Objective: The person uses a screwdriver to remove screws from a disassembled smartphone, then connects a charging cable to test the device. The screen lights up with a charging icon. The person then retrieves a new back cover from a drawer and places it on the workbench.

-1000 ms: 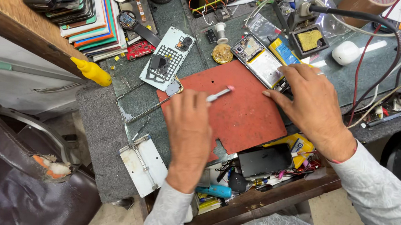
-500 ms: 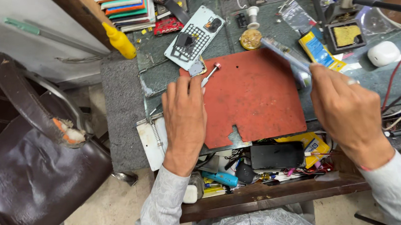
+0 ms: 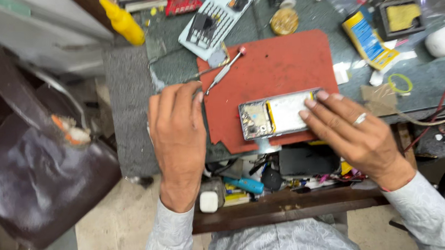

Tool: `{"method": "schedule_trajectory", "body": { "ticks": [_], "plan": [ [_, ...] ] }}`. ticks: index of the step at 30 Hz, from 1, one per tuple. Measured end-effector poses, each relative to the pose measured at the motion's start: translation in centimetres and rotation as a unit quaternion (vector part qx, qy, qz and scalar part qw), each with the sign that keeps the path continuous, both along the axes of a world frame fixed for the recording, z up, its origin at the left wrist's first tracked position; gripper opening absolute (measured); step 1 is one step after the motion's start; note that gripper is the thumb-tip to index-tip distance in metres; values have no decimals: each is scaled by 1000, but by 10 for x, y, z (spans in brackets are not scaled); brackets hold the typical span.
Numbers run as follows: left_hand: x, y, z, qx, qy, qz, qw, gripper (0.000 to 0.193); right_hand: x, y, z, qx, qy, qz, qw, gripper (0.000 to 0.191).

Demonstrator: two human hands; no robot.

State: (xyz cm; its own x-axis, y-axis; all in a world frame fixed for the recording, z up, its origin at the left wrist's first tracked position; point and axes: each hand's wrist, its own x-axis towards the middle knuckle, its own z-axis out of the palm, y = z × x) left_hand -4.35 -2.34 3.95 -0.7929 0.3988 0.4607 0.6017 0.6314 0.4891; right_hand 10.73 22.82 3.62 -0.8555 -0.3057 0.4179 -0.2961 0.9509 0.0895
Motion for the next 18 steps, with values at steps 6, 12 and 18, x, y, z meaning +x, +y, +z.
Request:
{"method": "schedule_trajectory", "body": {
  "ticks": [6,12,18],
  "plan": [
    [12,-35,9,8,-18,68,998,15,4,-12,0,-37,-8,-50,998,32],
    [0,-44,14,2,1,67,998,15,28,-17,-13,-126,68,-107,984,22],
    [4,-37,4,0,-14,12,1000,15,65,-18,-37,-150,98,-154,972,20]
  ]
}}
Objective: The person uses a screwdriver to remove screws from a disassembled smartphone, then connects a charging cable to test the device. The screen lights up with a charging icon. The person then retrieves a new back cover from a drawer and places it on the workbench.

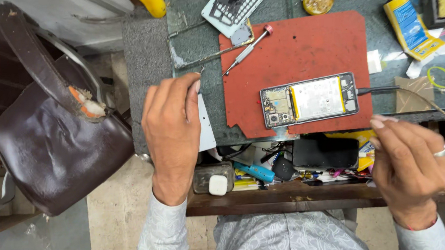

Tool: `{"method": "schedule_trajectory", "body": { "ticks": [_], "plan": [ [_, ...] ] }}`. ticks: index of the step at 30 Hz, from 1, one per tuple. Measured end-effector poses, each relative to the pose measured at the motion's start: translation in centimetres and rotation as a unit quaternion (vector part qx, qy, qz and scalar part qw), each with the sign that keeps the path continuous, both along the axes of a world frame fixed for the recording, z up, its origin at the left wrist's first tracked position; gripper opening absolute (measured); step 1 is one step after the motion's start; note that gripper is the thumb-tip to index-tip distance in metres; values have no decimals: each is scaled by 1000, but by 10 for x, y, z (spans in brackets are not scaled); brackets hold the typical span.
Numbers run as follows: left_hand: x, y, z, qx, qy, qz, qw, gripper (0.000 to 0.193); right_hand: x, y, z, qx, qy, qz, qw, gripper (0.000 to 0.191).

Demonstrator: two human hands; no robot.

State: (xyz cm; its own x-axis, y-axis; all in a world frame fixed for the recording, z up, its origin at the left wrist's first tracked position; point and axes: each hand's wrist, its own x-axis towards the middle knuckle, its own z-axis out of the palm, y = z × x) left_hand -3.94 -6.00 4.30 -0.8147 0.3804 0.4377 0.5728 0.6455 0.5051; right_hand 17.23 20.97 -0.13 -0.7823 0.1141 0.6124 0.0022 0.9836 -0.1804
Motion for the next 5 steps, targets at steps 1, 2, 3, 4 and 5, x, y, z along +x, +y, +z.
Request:
{"method": "schedule_trajectory", "body": {
  "ticks": [1,2,3,4,5],
  "plan": [
    [-2,1,-4,1,4,-10,1000,16,2,0,-3,-6,6,-6,1000,20],
    [-5,1,-10,10,7,-23,1000,17,3,-1,-6,-11,12,-12,1000,19],
    [-6,1,-17,17,10,-36,999,18,5,-4,-9,-16,14,-19,1000,21],
    [-8,1,-25,25,13,-49,998,19,6,-7,-11,-20,18,-26,999,23],
    [-25,44,-47,25,18,-51,998,19,7,-10,-15,-36,17,-33,999,24]
  ]
}}
